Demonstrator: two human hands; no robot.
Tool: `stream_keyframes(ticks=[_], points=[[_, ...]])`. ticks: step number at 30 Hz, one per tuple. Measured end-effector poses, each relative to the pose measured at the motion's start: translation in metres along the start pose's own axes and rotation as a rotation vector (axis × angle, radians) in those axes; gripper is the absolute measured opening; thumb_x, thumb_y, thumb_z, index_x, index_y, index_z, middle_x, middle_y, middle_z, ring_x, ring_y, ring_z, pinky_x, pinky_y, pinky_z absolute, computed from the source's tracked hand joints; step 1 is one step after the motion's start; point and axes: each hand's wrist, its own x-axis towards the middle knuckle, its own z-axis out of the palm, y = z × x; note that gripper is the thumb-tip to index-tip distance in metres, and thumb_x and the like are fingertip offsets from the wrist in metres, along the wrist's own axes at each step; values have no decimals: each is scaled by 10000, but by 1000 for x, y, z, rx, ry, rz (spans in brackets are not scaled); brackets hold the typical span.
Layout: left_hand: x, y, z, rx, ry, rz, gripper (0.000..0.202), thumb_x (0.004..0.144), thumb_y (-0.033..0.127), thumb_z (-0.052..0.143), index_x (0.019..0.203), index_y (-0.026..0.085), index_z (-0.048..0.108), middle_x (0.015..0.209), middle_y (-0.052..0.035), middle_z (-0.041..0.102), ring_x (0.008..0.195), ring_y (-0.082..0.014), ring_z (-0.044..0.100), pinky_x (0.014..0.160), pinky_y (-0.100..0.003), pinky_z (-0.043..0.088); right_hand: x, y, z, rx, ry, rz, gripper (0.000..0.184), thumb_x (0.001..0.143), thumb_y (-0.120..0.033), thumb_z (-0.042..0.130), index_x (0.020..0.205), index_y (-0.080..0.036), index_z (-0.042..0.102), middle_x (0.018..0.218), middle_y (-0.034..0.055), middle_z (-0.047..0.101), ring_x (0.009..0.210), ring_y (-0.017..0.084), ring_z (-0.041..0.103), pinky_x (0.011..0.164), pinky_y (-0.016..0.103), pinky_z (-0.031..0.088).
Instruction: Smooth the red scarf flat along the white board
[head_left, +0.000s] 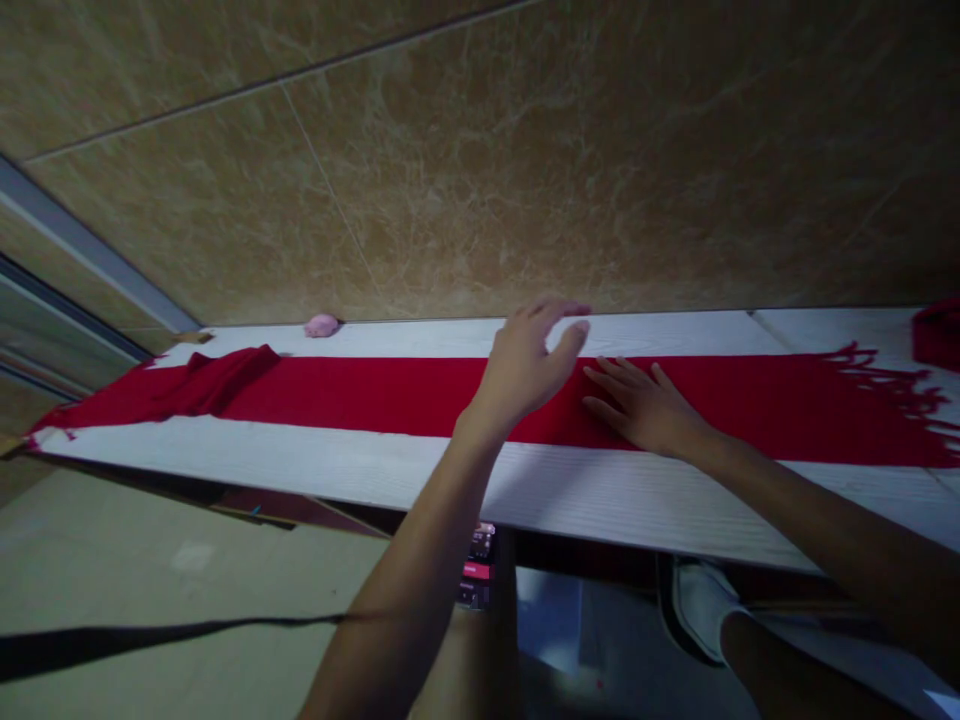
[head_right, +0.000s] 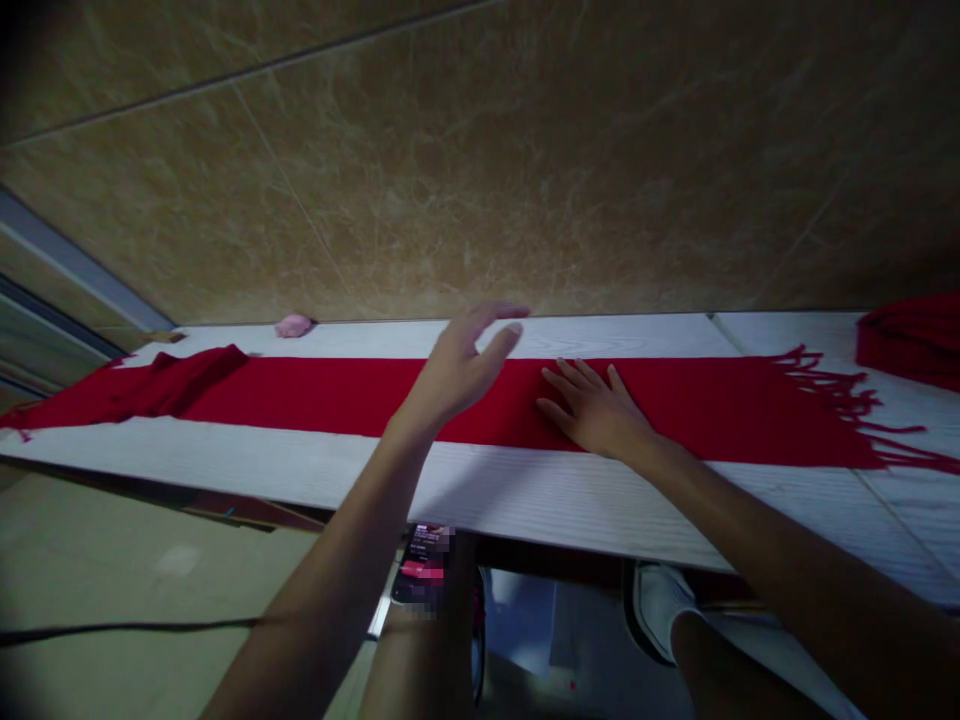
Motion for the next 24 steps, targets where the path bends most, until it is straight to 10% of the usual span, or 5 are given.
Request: stream_keyframes(ticks=[6, 24], points=[[12, -40, 28, 353, -510, -64, 618, 1167, 573, 343, 1737, 340, 396, 1862, -34, 263, 1747, -354, 65, 1363, -720, 47, 1, -5, -4, 19, -21, 28, 752, 1094, -665, 345, 1704, -255, 501, 1797, 107, 397, 1676, 396, 300, 1324, 737, 219], [-5, -68, 53, 353, -587, -74, 745, 1130, 692, 306, 1767, 307, 338, 1868, -51, 224, 1733, -390, 144, 1367, -727, 52, -2, 0, -2, -2, -42, 57, 735, 1092, -672, 343, 1725, -320, 465, 1808, 70, 385, 1680, 366, 302, 1331, 710, 244]])
